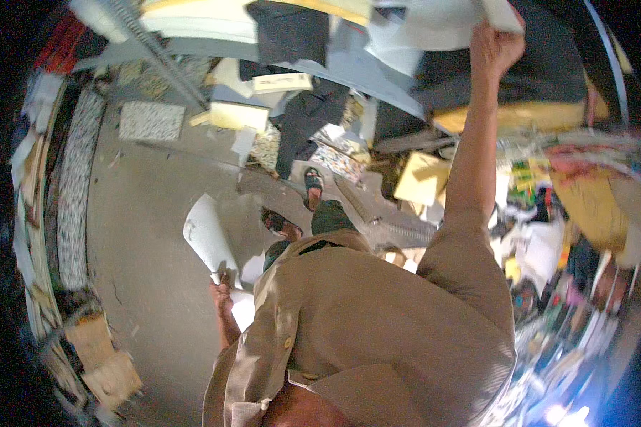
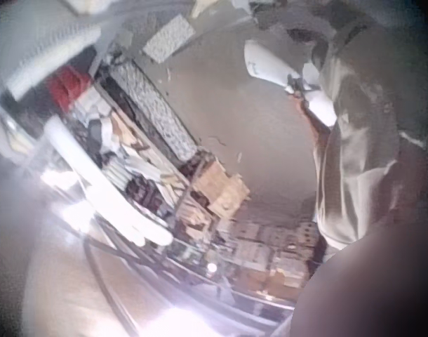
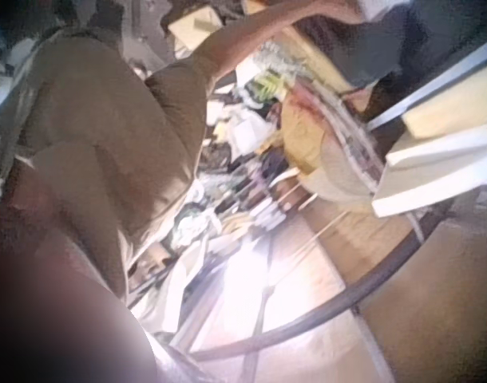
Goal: The person sits on the floor and sands several curved wooden pieces with a sanding block. They then use a spray gun to apply a finish to the pieces and place a white sheet over them.
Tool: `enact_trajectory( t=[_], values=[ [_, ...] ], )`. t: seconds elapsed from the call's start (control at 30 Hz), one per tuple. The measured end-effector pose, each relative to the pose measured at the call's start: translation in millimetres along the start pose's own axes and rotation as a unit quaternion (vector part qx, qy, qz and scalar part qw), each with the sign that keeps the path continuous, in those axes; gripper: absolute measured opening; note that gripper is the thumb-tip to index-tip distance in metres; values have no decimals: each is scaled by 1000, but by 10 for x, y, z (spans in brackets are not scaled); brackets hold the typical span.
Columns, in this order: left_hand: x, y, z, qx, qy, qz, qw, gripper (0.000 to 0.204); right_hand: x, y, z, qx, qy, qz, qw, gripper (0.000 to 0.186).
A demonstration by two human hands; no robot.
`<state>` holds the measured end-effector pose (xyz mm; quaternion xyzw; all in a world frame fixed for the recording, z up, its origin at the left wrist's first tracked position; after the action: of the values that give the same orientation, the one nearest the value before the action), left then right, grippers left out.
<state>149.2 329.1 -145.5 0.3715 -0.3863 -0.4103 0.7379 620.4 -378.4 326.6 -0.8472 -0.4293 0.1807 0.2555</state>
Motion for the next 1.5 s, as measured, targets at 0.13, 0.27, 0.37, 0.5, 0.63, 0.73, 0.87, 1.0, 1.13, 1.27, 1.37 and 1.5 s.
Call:
enact_trajectory(
  t=[0.13, 0.27, 0.37, 0.5, 0.63, 0.73, 0.87, 1.0, 1.13, 1.27, 1.37, 1.5],
  values=[
    [130, 45, -295, -88, -127, -4, 988, 59, -811, -1578, 1409, -1, 86, 173, 981, 28],
    [577, 448, -567, 20, -259, -280, 924, 50, -603, -2516, 2907, 133, -14, 221, 966, 43],
    [990, 787, -460, -153, -219, -188, 945, 54, -81, -3140, 3888, 115, -195, 327, 918, 47],
    [1508, 1411, 122, -172, -310, -181, 918, 44, 474, -3605, 4722, 201, -248, 95, 943, 36],
    [2140, 1216, 988, -293, -412, -258, 823, 61, 117, -4015, 5466, 309, -288, 46, 906, 54],
    [2435, 881, 1947, -234, -567, -163, 773, 62, -693, -4357, 5887, 308, -262, 74, 912, 63],
    [2798, 397, 2857, -285, -567, -240, 735, 65, -1750, -4924, 6329, 354, -175, 119, 911, 73],
    [3095, -60, 3597, -330, -594, -239, 694, 68, -2571, -5365, 6663, 410, 10, 54, 910, 95],
    [3374, -310, 4073, -242, -581, -337, 700, 68, -3133, -5560, 6781, 357, 2, 127, 925, 96],
    [3755, -623, 4472, -209, -614, -297, 700, 61, -3658, -5554, 6814, 348, 76, 145, 923, 101],
    [4079, -939, 4712, -293, -599, -296, 684, 60, -4063, -5398, 6837, 394, 96, 69, 911, 110],
    [4708, -1309, 5278, -267, -612, -364, 650, 71, -4801, -5234, 6765, 371, 149, 120, 909, 125]
  ],
)
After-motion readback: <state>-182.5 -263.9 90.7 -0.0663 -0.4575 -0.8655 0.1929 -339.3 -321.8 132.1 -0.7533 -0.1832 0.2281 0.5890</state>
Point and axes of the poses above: each hand's wrist, its own z-axis away from the middle knuckle, its own x-axis out of the palm, y = z × x, the point moved 3 cm from there along -z, towards the middle knuckle, and after that the axes turned 5 degrees about -z, right-handed, at the moved point
